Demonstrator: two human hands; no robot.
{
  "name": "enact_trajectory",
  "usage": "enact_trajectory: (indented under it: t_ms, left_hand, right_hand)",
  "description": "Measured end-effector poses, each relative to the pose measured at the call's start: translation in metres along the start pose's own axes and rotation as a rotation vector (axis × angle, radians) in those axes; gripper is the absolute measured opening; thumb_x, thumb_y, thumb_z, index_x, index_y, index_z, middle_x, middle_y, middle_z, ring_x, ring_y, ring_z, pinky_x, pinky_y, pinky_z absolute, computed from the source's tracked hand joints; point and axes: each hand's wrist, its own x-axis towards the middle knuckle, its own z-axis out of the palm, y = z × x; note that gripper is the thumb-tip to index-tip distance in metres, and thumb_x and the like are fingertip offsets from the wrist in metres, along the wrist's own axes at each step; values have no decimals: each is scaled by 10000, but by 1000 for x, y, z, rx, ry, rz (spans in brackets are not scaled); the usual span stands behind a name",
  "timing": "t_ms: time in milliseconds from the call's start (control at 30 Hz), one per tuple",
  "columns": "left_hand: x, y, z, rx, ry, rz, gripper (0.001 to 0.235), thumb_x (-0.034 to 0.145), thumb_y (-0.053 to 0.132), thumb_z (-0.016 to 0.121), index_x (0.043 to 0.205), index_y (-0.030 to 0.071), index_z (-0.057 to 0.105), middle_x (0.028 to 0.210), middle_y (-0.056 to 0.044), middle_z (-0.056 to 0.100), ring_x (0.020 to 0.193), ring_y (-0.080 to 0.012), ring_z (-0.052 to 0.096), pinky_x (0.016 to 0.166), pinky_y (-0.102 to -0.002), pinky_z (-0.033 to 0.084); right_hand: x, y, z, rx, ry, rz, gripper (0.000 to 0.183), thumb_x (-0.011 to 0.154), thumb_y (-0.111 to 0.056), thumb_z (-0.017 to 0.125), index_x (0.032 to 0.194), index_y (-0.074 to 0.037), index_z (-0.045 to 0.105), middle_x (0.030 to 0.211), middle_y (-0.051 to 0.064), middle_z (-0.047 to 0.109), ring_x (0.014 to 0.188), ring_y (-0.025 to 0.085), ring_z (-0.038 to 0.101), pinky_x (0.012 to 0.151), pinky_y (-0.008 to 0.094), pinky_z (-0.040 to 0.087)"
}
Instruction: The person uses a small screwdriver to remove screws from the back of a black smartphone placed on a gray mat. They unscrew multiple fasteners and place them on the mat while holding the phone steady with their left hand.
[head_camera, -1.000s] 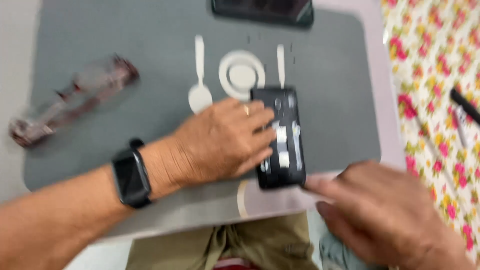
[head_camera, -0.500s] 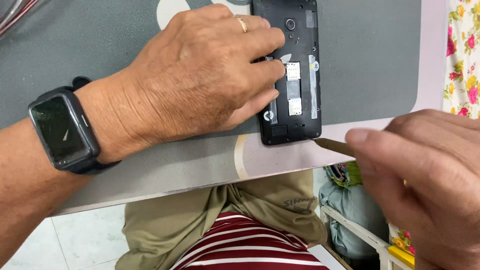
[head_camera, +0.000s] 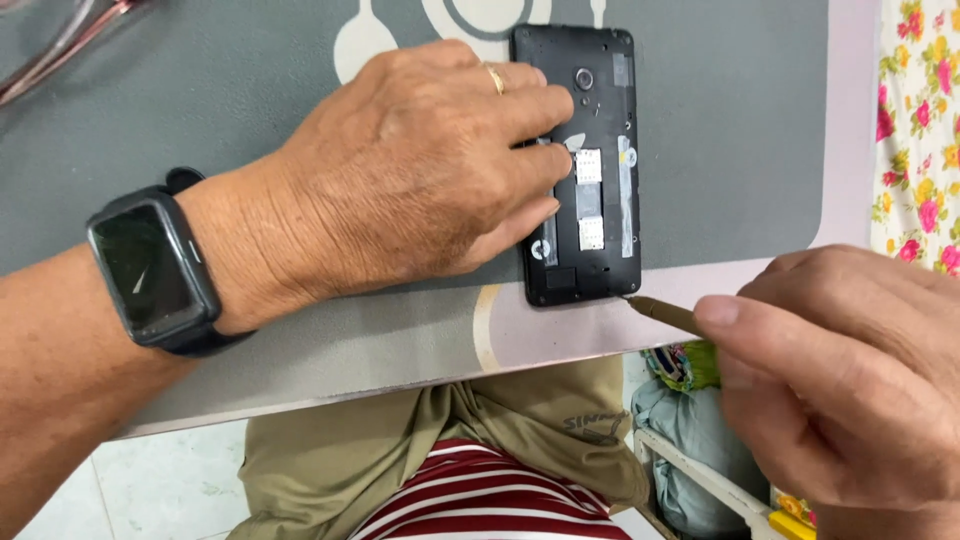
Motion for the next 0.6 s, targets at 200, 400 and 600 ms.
enact_trajectory:
  t_ms: [200,400,600]
  left_hand:
    - [2,0,0,-38,23,0,295,1034,382,865,921,186,676,1012,0,648,1012,-205,732,787,-365,592]
    - [4,2,-3,-78,5,-9,285,1016,370,851,926,153,689,1089,-49,702,1062,-238,745,807,-368,594]
    - [8,1,-12,-191,3,-16,233,986,264,847,1015,82,704,1231,-128,733,1164,-309,729,865,-422,576]
  right_hand:
    - [0,-7,-2,-35,-15,93,240,1032,85,663,1245,32,566,646,128,539,574,348,494,704,470,586]
    - [7,-4,16,73,189,16,142,1009,80,576,1143,32,578,709,145,550,593,296,514,598,387,455]
    - [3,2,13,-5,158,-37,215,977,16,726,1135,38,582,705,139,535,618,328,492,649,430,545]
